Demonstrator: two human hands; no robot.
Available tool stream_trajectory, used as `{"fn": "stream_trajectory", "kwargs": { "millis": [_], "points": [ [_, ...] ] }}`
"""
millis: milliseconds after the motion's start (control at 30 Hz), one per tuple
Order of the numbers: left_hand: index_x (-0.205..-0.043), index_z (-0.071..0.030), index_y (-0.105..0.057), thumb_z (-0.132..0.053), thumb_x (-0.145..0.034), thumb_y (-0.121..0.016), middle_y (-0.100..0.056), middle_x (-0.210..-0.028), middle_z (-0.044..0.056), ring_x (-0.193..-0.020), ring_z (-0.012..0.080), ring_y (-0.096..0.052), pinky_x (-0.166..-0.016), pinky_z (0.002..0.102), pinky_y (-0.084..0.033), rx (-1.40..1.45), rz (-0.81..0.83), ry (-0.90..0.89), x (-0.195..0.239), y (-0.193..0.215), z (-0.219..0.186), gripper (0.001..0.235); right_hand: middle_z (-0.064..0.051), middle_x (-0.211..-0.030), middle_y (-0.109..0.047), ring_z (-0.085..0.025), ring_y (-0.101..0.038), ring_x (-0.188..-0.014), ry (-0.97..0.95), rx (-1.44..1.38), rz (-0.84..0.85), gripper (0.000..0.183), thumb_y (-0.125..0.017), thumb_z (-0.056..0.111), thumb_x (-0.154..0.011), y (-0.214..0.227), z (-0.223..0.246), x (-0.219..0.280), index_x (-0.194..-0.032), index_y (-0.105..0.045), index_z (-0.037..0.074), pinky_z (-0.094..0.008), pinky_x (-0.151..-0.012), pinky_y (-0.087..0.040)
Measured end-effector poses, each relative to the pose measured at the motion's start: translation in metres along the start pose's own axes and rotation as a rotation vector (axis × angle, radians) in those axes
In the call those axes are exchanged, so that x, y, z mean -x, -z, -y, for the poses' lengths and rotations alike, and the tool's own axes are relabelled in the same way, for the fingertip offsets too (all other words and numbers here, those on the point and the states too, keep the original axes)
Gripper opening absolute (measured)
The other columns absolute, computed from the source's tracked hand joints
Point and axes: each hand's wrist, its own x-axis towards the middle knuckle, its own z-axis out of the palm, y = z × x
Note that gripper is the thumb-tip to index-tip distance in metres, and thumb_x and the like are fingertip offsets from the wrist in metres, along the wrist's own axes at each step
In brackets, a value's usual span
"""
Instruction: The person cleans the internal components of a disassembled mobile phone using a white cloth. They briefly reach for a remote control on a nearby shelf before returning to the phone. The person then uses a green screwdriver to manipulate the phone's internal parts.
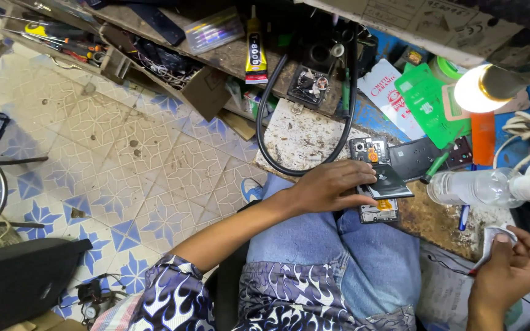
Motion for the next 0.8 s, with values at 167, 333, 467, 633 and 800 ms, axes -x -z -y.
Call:
{"fn": "stream_trajectory", "kwargs": {
  "millis": [167,333,467,633,800],
  "points": [
    [-0.118,-0.003,-0.064,-0.040,-0.092,-0.074,-0.071,-0.118,0.013,-0.116,0.0300,-0.068,-0.101,0.042,-0.059,-0.019,-0.005,-0.066,0.003,-0.005,0.006,0.046,-0.015,-0.111,-0.060,-0.017,-0.053,-0.088,-0.025,-0.131,0.011,0.019,-0.070,0.004,-0.126,-0.005,-0.031,-0.003,-0.141,-0.061,-0.004,-0.032,-0.076,-0.041],
    [-0.116,-0.004,-0.065,-0.041,-0.090,-0.076,-0.071,-0.118,0.012,-0.115,0.0292,-0.069,-0.100,0.042,-0.058,-0.028,-0.018,-0.071,0.002,-0.006,0.006,0.046,-0.023,-0.121,-0.065,-0.023,-0.056,-0.087,-0.010,-0.058,0.025,0.012,-0.065,-0.007,-0.129,-0.007,-0.015,-0.002,-0.141,-0.060,-0.007,-0.036,-0.072,-0.043],
    [-0.116,-0.004,-0.065,-0.041,-0.090,-0.075,-0.071,-0.118,0.012,-0.114,0.0294,-0.070,-0.101,0.042,-0.059,-0.014,-0.033,-0.067,0.002,-0.006,0.006,0.046,-0.022,-0.120,-0.061,-0.027,-0.059,-0.097,-0.008,-0.096,0.009,0.016,-0.065,-0.006,-0.126,-0.010,-0.034,-0.003,-0.142,-0.061,-0.008,-0.037,-0.082,-0.045],
    [-0.118,-0.005,-0.065,-0.043,-0.092,-0.072,-0.071,-0.120,0.012,-0.114,0.0291,-0.071,-0.100,0.042,-0.061,0.008,-0.005,-0.039,0.004,-0.007,0.010,0.046,-0.020,-0.123,-0.067,-0.027,-0.061,-0.096,0.009,-0.012,-0.011,0.018,-0.063,0.000,-0.128,-0.010,-0.016,0.002,-0.144,-0.066,-0.006,-0.037,-0.074,-0.044],
    [-0.118,-0.006,-0.064,-0.042,-0.092,-0.072,-0.070,-0.121,0.012,-0.115,0.0285,-0.070,-0.100,0.040,-0.060,0.014,-0.006,-0.034,0.004,-0.008,0.010,0.045,-0.021,-0.119,-0.066,-0.027,-0.061,-0.089,0.019,-0.012,-0.018,0.014,-0.063,-0.005,-0.129,-0.012,-0.030,0.000,-0.143,-0.064,-0.007,-0.037,-0.068,-0.044]
  ]
}}
